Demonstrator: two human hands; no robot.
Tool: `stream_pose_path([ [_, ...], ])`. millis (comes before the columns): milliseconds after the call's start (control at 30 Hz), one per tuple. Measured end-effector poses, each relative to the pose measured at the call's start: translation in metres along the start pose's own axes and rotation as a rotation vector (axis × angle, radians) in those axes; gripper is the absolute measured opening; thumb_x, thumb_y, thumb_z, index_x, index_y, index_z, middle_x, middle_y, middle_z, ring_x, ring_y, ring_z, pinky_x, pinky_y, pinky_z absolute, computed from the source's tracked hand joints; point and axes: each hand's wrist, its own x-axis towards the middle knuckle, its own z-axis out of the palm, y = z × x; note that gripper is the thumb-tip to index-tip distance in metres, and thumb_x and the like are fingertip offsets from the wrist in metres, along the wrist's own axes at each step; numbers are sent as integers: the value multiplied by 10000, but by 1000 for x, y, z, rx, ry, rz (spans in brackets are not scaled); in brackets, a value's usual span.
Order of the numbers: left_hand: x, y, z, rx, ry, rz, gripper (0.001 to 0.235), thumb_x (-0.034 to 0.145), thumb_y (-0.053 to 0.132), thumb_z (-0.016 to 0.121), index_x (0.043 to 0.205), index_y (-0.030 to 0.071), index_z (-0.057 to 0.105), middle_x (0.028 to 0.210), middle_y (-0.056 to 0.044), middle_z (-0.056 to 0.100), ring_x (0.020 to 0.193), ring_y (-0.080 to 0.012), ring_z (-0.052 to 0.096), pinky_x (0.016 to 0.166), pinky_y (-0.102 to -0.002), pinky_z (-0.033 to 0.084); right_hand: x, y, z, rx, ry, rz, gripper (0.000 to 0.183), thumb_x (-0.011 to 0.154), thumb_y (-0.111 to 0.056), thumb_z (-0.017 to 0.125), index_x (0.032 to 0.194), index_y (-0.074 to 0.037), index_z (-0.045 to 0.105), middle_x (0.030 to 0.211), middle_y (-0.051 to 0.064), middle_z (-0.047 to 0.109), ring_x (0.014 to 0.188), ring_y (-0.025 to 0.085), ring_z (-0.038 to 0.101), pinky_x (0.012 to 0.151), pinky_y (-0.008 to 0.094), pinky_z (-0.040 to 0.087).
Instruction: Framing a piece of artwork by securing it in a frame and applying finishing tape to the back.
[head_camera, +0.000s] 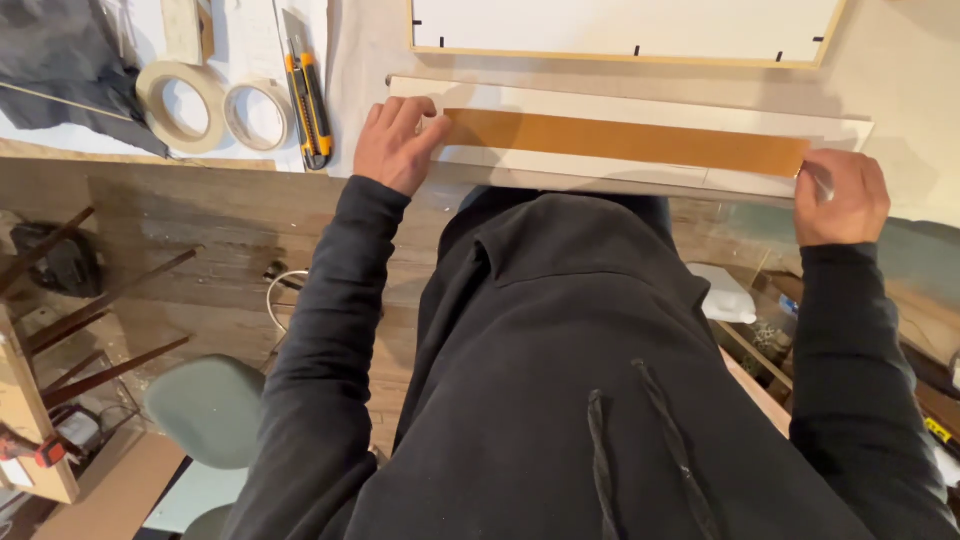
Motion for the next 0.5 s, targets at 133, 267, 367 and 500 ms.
stream_pose_path([
  [133,-2,-9,6,19,4,84,230,832,38,682,1032,147,711,1081,-29,634,961,-238,581,780,-374,442,7,-5,7,8,34,-22,261,909,82,678,1123,-66,705,1114,114,688,1045,313,646,978,393,565],
  [267,-3,-12,16,-75,15,90,200,821,34,719,988,145,722,1068,-27,610,932,-237,568,778,-376,463,9,-3,9,28,22,-20,263,882,92,684,1084,-70,732,1127,95,705,1063,281,654,980,375,563],
  [367,3,-8,16,-168,52,8,205,819,-9,762,956,140,724,1051,-24,603,889,-239,569,754,-373,479,22,-27,-4,127,70,24,255,877,114,700,1064,-46,768,1130,102,669,1062,277,658,981,363,581],
  [500,10,-6,3,-444,163,-165,254,800,-38,791,973,114,684,1106,-51,594,996,-260,613,814,-352,530,67,-89,-35,435,184,130,230,833,150,716,981,-25,724,1143,94,594,1037,239,611,877,316,569],
])
